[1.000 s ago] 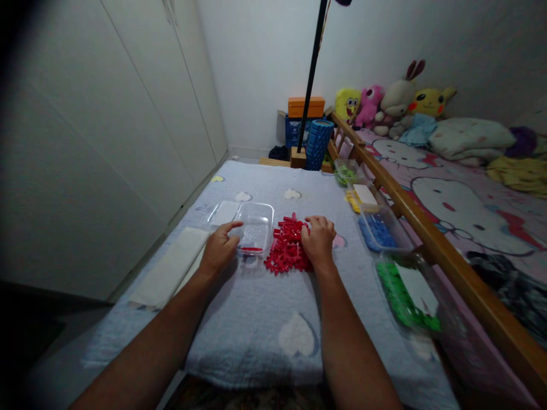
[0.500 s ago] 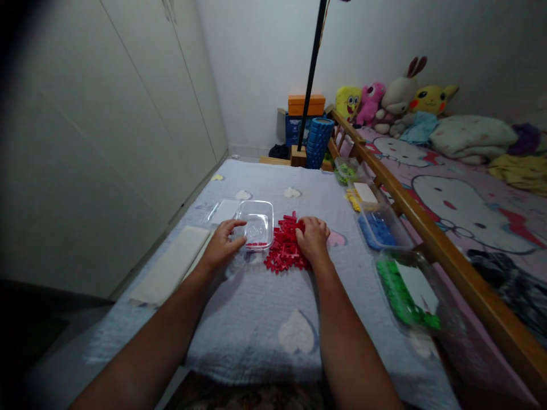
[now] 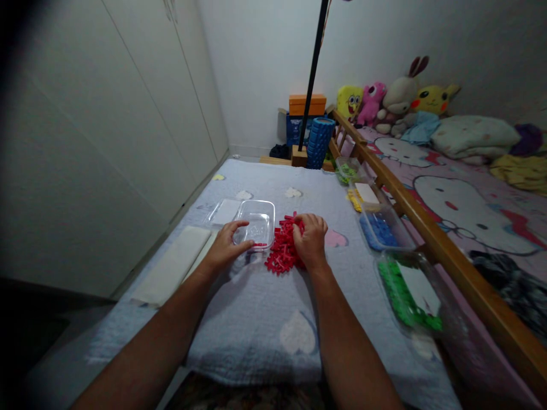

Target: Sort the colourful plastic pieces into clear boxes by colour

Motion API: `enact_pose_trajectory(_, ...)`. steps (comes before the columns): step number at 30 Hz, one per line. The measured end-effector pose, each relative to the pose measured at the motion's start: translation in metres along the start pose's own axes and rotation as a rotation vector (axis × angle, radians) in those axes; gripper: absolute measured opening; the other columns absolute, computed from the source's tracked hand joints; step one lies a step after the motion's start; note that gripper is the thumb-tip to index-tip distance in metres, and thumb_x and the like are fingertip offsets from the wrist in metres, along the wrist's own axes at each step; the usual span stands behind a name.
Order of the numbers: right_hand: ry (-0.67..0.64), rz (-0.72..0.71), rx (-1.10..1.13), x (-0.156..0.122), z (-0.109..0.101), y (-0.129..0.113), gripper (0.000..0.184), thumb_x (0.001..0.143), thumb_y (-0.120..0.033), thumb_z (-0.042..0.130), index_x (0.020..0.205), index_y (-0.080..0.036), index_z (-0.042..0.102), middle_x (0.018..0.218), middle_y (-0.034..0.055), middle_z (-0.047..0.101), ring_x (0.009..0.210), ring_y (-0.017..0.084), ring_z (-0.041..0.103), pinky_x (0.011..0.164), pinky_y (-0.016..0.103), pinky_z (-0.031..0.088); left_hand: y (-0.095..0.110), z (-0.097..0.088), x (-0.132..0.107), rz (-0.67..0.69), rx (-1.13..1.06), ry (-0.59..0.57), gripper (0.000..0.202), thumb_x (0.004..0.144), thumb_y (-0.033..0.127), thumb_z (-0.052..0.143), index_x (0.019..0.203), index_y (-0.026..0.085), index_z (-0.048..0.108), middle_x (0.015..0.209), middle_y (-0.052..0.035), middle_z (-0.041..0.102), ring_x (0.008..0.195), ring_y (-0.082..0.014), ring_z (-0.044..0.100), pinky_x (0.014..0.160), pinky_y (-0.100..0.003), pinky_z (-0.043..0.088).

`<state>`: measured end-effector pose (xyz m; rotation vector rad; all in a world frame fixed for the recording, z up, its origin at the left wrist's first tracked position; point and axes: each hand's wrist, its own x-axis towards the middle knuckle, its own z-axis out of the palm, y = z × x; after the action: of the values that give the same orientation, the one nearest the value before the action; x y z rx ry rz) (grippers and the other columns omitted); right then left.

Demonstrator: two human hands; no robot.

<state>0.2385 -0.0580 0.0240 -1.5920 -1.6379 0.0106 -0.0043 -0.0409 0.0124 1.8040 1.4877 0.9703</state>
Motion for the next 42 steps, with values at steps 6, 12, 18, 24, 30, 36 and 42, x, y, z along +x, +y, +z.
enact_pose_trajectory(6, -0.16, -0.182, 0.133, -0.016, 0.012, -0.045, 0.013, 0.093, -0.02, 0.058, 0.095, -0.026, 0.069, 0.103, 0.0045, 0.073, 0.109, 0.026, 0.058, 0.103, 0.043, 0.037, 0.001, 0.001, 0.001, -0.014, -0.005, 0.019, 0.039, 0.078, 0.028, 0.071, 0.116, 0.023, 0.068, 0.127, -0.0102, 0.067, 0.126, -0.0297, 0.06, 0.113, -0.049, 0.044)
enact_pose_trajectory(12, -0.239, -0.185, 0.083, -0.021, 0.022, -0.051, 0.013, 0.093, -0.02, 0.062, 0.099, -0.025, 0.072, 0.105, 0.0057, 0.075, 0.11, 0.027, 0.057, 0.105, 0.046, 0.036, 0.001, 0.005, 0.0, 0.003, 0.002, 0.065, 0.028, 0.084, 0.032, 0.067, 0.11, 0.021, 0.07, 0.122, -0.0111, 0.069, 0.123, -0.0289, 0.062, 0.11, -0.048, 0.047)
enact_pose_trajectory(18, -0.215, -0.17, 0.073, -0.022, 0.025, -0.044, 0.015, 0.094, -0.022, 0.061, 0.102, -0.024, 0.073, 0.108, 0.0076, 0.075, 0.11, 0.028, 0.057, 0.104, 0.047, 0.036, 0.005, 0.006, 0.0, 0.015, 0.024, 0.104, 0.022, 0.086, 0.031, 0.067, 0.105, 0.022, 0.071, 0.116, -0.0111, 0.071, 0.118, -0.0282, 0.065, 0.109, -0.048, 0.047)
enact_pose_trajectory(24, -0.259, -0.254, 0.116, -0.024, 0.019, -0.047, 0.019, 0.093, -0.021, 0.059, 0.097, -0.026, 0.077, 0.123, 0.0063, 0.07, 0.121, 0.027, 0.051, 0.109, 0.048, 0.034, 0.005, 0.007, 0.0, 0.016, 0.063, 0.135, 0.019, 0.087, 0.035, 0.065, 0.1, 0.022, 0.072, 0.109, -0.0097, 0.072, 0.112, -0.0282, 0.067, 0.107, -0.048, 0.048)
enact_pose_trajectory(30, -0.334, -0.267, 0.076, -0.026, 0.019, -0.05, 0.021, 0.097, -0.027, 0.058, 0.106, -0.027, 0.077, 0.119, 0.0046, 0.074, 0.125, 0.03, 0.048, 0.115, 0.055, 0.026, 0.006, 0.009, -0.001, 0.027, 0.076, 0.128, 0.022, 0.09, 0.037, 0.062, 0.1, 0.021, 0.072, 0.109, -0.0098, 0.072, 0.111, -0.0278, 0.066, 0.107, -0.046, 0.048)
enact_pose_trajectory(36, -0.335, -0.239, 0.008, -0.026, 0.022, -0.049, 0.023, 0.099, -0.031, 0.057, 0.112, -0.027, 0.076, 0.124, 0.0068, 0.073, 0.128, 0.033, 0.047, 0.115, 0.059, 0.022, 0.007, 0.009, -0.001, 0.045, 0.088, 0.105, 0.026, 0.092, 0.035, 0.057, 0.105, 0.018, 0.071, 0.112, -0.0116, 0.072, 0.113, -0.0277, 0.066, 0.108, -0.045, 0.047)
enact_pose_trajectory(42, -0.346, -0.27, -0.01, -0.028, 0.021, -0.051, 0.022, 0.099, -0.034, 0.059, 0.109, -0.029, 0.077, 0.13, 0.006, 0.07, 0.133, 0.033, 0.044, 0.117, 0.06, 0.019, 0.004, 0.01, -0.002, 0.043, 0.086, 0.103, 0.025, 0.092, 0.032, 0.055, 0.106, 0.02, 0.071, 0.113, -0.0109, 0.072, 0.114, -0.027, 0.066, 0.108, -0.044, 0.047)
